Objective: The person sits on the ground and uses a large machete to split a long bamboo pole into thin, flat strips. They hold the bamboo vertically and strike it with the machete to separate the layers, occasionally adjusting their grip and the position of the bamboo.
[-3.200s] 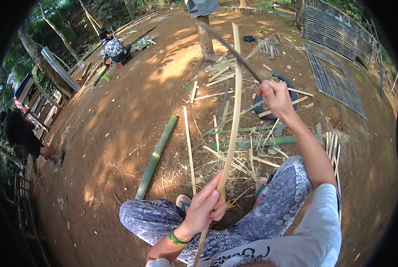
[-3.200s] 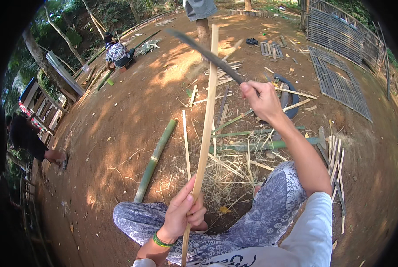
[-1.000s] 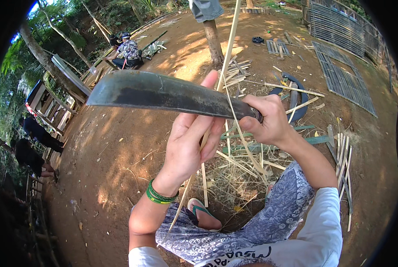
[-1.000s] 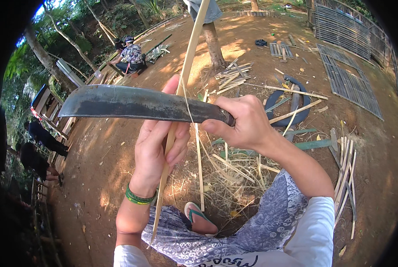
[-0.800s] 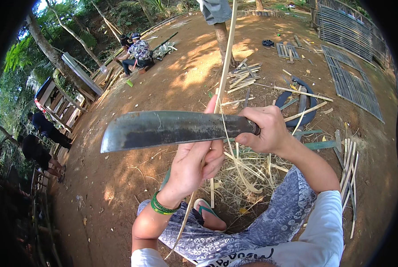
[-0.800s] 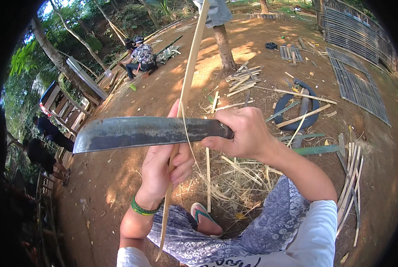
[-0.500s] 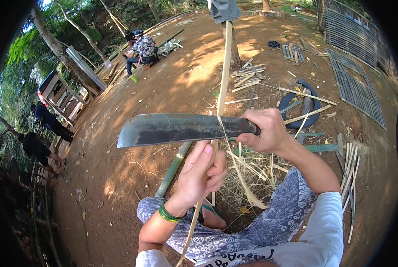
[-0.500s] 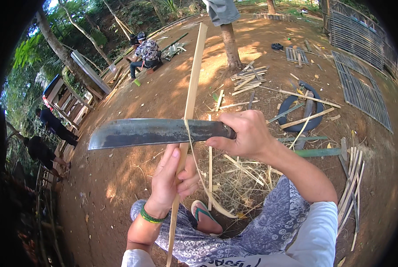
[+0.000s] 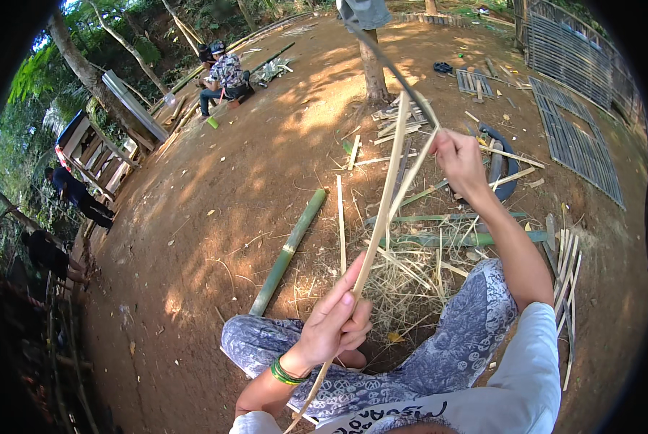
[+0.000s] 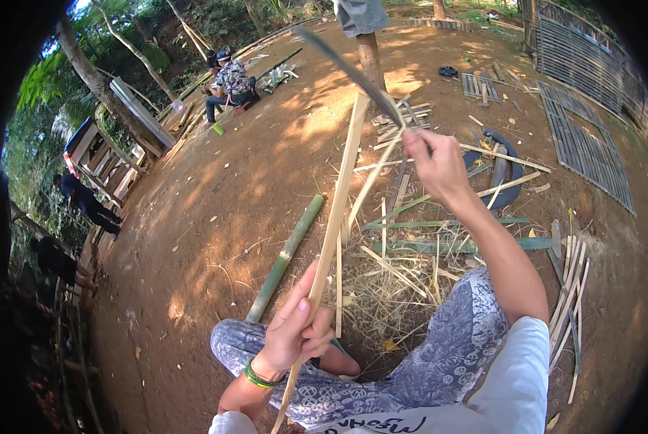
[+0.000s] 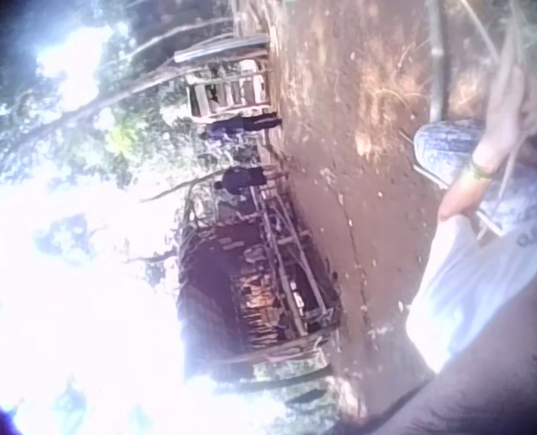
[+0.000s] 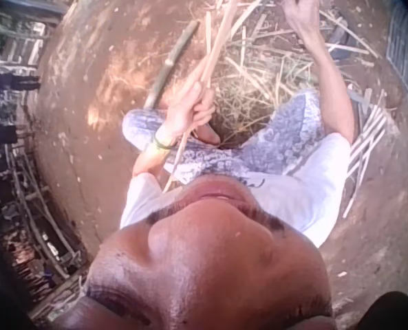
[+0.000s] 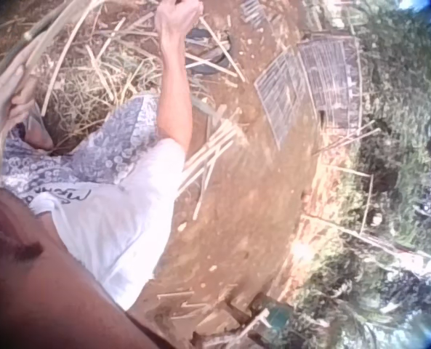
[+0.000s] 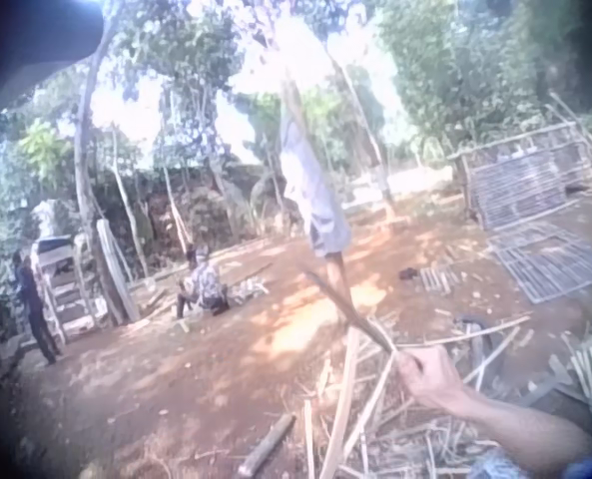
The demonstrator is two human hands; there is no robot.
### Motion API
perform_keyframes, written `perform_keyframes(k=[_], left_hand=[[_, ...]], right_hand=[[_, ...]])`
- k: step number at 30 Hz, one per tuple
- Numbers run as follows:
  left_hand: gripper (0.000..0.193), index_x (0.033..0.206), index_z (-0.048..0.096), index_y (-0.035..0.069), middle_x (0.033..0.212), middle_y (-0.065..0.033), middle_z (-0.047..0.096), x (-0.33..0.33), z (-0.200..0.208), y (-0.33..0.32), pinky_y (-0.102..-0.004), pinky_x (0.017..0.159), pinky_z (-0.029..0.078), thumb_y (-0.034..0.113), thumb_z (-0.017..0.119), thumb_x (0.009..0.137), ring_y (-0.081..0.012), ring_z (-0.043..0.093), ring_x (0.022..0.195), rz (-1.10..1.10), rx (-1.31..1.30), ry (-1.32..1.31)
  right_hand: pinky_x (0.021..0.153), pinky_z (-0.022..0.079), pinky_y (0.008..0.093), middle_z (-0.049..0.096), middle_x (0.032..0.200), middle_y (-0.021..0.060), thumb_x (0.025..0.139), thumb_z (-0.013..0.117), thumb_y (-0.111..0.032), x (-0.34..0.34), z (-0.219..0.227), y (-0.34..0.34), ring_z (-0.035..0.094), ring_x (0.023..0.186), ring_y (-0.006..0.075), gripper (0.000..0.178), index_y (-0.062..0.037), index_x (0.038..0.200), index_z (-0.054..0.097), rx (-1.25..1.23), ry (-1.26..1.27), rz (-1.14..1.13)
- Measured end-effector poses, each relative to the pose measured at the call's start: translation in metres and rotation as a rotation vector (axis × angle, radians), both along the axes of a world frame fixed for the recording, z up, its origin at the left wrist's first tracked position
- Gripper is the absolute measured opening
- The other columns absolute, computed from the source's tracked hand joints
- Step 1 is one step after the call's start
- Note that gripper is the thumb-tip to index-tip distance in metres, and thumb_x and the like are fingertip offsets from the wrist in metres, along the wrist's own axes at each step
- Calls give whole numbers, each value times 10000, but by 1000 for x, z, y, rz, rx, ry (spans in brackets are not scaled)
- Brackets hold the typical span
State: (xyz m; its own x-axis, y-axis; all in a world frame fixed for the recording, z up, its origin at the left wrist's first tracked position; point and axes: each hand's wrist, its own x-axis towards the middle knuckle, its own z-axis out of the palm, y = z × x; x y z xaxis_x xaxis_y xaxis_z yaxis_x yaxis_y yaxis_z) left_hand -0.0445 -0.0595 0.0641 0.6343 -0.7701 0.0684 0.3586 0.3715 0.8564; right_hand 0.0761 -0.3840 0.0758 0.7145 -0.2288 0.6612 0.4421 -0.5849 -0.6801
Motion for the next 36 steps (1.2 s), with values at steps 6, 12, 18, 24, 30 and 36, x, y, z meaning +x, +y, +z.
perform_keyframes(k=[6,12,18,24,30,36], left_hand=[[526,1595,107,238,675,25,297,9,-23,18,-180,378,255,292,277,1100,-57,241,480,151,3,150],[522,1594,110,252,677,30,298,6,-35,36,-176,382,277,294,279,1101,-62,270,487,285,15,148],[537,1594,120,213,686,42,386,-17,-72,46,-184,368,320,271,320,1098,-32,327,455,267,217,75],[532,1595,110,223,629,56,364,-54,-98,59,-183,383,327,298,293,1101,-30,325,443,328,204,101],[532,1594,133,231,592,68,323,-68,-102,61,-193,377,307,312,308,1098,-33,317,435,388,290,49],[533,1592,133,251,549,71,307,-69,-113,63,-207,358,299,315,316,1096,-51,302,409,416,320,51]], right_hand=[[398,308,247,420,504,-24,1018,366,-603,4,-23,-14,389,415,72,698,-3,756,609,400,204,77],[384,263,220,405,497,-48,1015,470,-530,8,-44,13,368,403,42,571,-8,837,618,340,287,225],[382,265,213,452,575,-66,966,638,-231,9,-71,71,368,410,26,325,-28,1217,594,281,392,467],[370,280,210,456,624,-64,948,589,-102,23,-82,122,395,436,24,399,-57,1343,554,170,454,637],[360,289,212,512,581,-21,942,593,-88,55,-110,133,407,392,37,203,-18,1125,643,125,568,738],[357,309,213,566,610,23,925,600,-67,58,-114,140,436,401,54,78,-14,964,642,118,594,741]])
